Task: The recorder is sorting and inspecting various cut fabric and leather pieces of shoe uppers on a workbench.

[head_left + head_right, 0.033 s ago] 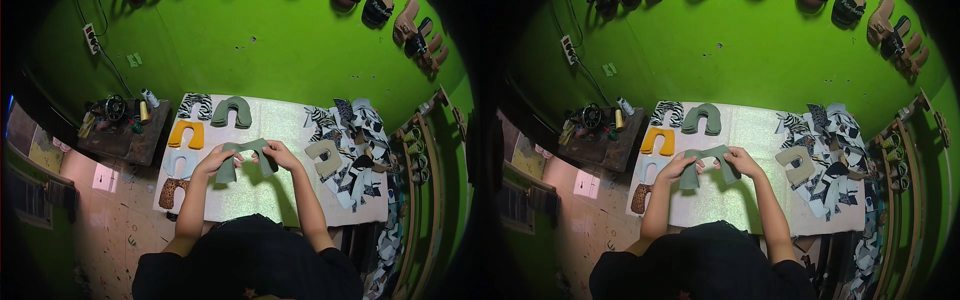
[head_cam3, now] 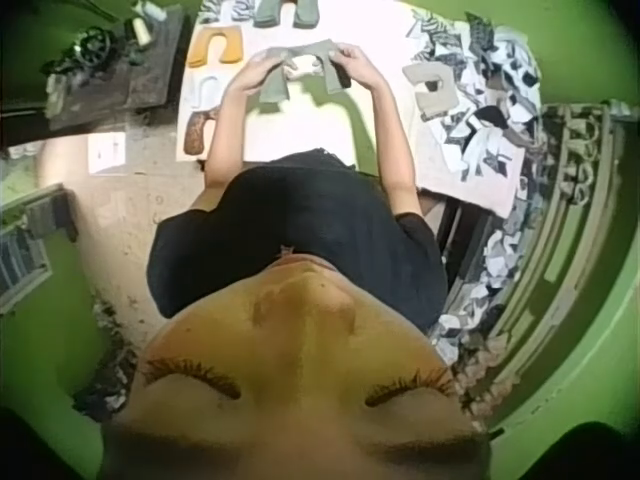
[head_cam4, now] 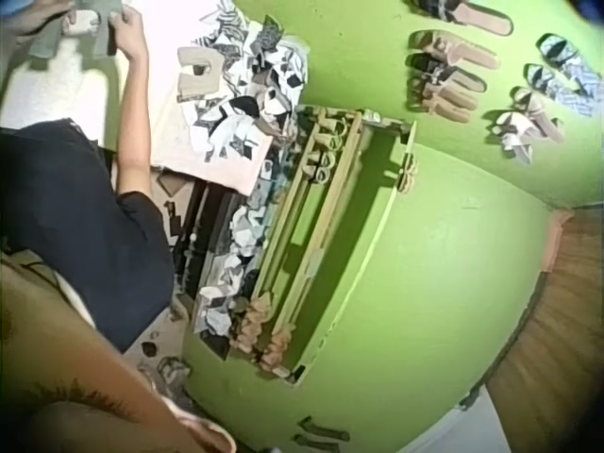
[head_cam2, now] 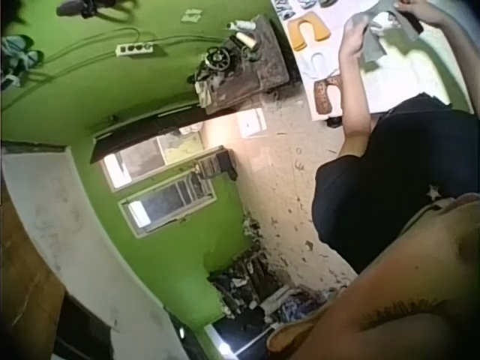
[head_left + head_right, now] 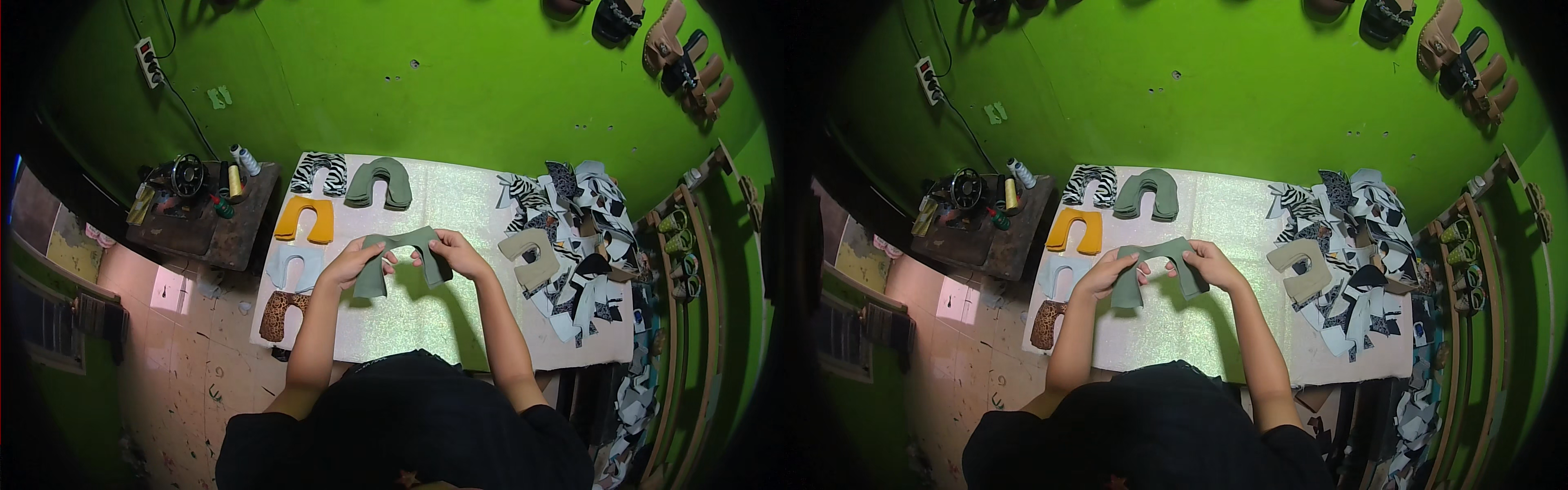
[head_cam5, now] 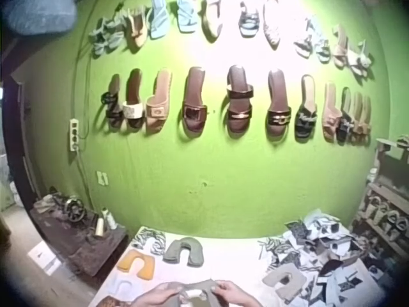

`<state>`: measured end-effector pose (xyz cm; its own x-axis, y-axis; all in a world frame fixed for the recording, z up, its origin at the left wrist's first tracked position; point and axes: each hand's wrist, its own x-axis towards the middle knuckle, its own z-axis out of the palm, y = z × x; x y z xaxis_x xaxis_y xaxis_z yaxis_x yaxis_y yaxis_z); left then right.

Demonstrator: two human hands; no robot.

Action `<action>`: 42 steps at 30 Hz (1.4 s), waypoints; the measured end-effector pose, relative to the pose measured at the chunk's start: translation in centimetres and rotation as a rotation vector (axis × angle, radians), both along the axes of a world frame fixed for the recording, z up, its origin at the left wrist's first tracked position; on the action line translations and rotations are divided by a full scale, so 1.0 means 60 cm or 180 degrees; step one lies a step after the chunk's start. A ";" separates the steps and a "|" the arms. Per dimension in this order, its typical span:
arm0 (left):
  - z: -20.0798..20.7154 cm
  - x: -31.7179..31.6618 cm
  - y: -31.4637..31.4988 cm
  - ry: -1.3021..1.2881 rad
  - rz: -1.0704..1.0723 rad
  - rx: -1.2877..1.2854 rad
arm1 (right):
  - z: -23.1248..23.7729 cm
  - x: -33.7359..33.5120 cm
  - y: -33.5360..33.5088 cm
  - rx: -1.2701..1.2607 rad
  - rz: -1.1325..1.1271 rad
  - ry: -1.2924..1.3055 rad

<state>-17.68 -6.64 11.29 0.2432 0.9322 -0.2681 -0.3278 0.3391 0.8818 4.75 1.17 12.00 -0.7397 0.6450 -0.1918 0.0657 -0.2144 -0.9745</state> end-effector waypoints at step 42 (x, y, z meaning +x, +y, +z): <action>-0.219 -0.155 0.316 0.3638 0.1930 0.0835 | -0.239 -0.234 0.298 0.2300 -0.2133 -0.1171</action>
<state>-26.97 12.35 -1.86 -0.4699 0.8677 0.1620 0.6021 0.1809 0.7776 -9.31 19.07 -2.33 -0.1634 0.9513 0.2615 0.4665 0.3080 -0.8291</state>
